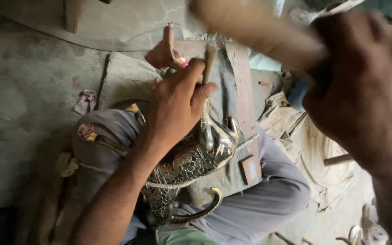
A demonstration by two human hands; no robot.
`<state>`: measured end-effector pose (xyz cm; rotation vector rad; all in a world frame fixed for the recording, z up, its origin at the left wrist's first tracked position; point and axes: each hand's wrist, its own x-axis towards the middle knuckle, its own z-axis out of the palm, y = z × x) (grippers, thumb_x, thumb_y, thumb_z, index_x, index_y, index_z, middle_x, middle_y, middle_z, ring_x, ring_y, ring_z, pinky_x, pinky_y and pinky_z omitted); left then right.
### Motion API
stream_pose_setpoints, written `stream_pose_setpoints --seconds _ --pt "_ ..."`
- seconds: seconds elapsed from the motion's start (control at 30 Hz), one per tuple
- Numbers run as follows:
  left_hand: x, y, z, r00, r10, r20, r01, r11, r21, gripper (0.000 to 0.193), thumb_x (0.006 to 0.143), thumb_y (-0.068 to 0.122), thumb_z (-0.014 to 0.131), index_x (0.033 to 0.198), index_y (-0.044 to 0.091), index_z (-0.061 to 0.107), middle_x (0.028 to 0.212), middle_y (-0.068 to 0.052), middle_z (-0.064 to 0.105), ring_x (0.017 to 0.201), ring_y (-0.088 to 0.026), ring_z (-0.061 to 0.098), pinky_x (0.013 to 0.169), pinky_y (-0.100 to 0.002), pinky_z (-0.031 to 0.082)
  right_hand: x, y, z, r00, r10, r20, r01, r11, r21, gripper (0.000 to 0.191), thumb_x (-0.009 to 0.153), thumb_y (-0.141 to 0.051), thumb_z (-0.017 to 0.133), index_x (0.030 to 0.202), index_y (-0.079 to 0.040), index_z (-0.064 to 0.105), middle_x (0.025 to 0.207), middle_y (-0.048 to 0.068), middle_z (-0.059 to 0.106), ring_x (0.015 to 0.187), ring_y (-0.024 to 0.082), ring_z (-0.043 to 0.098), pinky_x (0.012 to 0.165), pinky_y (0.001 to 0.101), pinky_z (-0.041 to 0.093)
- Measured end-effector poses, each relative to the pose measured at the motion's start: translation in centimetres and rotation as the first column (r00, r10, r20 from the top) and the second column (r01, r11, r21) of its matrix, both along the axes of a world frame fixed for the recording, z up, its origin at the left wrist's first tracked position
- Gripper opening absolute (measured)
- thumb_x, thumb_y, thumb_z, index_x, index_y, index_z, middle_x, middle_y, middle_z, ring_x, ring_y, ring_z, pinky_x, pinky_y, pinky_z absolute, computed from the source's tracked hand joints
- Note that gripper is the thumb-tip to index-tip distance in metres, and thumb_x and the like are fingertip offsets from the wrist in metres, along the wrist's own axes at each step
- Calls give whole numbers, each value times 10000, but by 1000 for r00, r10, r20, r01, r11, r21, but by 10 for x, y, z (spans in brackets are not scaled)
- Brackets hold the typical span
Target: The person sits cross-legged on the floor and uses a wooden mallet to strike a metal chisel placed on a silver-colored metal object, likely a decorative vessel or sculpture. The person repeatedly hammers the chisel to shape or emboss the metal surface.
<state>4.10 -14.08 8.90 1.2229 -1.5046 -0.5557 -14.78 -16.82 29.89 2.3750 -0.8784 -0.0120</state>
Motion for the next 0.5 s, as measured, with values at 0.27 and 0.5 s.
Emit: stream_pose_setpoints --seconds 0.27,0.5 --pt "24 34 1 985 104 -139 -84 986 146 191 1035 163 693 1135 21 615 997 -115 750 848 -202 788 643 -290 655 -112 70 -80 496 -625 602 278 772 572 374 812 -47 777 1147 31 630 963 154 707 798 214 684 700 339 547" --pt "60 84 -5 957 208 201 -247 948 198 216 971 206 718 1093 36 662 933 -143 745 694 -281 725 619 -429 557 -241 229 -189 -236 -929 285 309 206 928 304 795 -183 819 962 60 745 778 186 703 652 236 614 589 392 479"
